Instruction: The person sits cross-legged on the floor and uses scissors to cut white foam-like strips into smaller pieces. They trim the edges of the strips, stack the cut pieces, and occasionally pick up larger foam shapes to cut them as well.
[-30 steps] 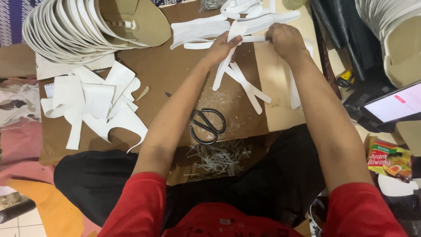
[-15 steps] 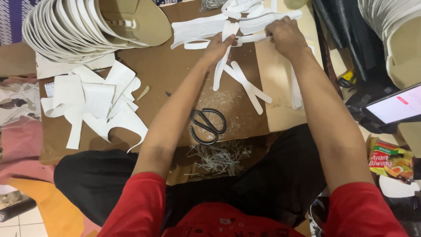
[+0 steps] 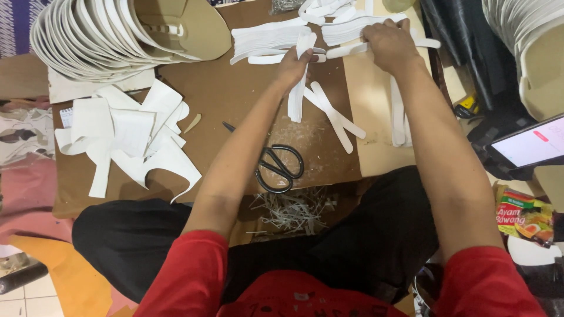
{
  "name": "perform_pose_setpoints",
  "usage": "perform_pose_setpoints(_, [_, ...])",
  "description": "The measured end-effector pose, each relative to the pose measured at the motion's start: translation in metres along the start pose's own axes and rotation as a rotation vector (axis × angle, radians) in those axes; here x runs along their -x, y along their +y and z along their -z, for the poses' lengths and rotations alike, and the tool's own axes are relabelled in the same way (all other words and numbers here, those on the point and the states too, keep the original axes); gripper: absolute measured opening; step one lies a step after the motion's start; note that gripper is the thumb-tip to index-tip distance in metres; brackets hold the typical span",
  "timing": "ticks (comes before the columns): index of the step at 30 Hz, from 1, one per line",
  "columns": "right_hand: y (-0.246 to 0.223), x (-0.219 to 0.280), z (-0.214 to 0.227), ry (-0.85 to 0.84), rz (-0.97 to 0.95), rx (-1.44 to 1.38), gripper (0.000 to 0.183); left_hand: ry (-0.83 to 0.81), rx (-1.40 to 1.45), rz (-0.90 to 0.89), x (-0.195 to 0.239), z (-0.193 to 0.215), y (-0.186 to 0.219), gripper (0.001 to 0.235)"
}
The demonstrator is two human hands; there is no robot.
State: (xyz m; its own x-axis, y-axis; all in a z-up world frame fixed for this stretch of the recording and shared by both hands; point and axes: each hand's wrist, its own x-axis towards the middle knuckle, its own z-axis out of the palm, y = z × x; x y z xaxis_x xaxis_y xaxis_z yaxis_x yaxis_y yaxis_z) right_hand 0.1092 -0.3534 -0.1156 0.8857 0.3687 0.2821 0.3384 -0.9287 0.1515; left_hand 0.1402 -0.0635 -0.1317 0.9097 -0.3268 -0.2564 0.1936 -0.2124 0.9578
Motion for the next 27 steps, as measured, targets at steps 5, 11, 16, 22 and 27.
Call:
perform_pose_setpoints(5, [0.006,0.005,0.027,-0.13,-0.133,-0.132,0.034,0.009,0.034,-0.033,-0.006,-0.003,-0.009,0.044])
perform_pose_setpoints(11, [0.022,0.008,0.077,-0.044,-0.122,-0.135,0.025,-0.022,0.065,-0.042,0.004,-0.002,-0.001,0.044])
perform_pose_setpoints(16, [-0.021,0.021,0.197,0.037,-0.217,-0.344,0.022,-0.049,0.198,-0.026,0.03,0.007,0.042,0.053])
perform_pose_setpoints(22, [-0.085,0.016,0.217,0.211,-0.069,-1.19,0.029,-0.348,0.956,-0.239,0.093,0.049,0.085,0.032])
perform_pose_setpoints(27, [-0.192,0.023,0.22,0.209,-0.215,-1.518,0.027,-0.598,1.213,-0.375,0.131,0.079,0.066,0.034])
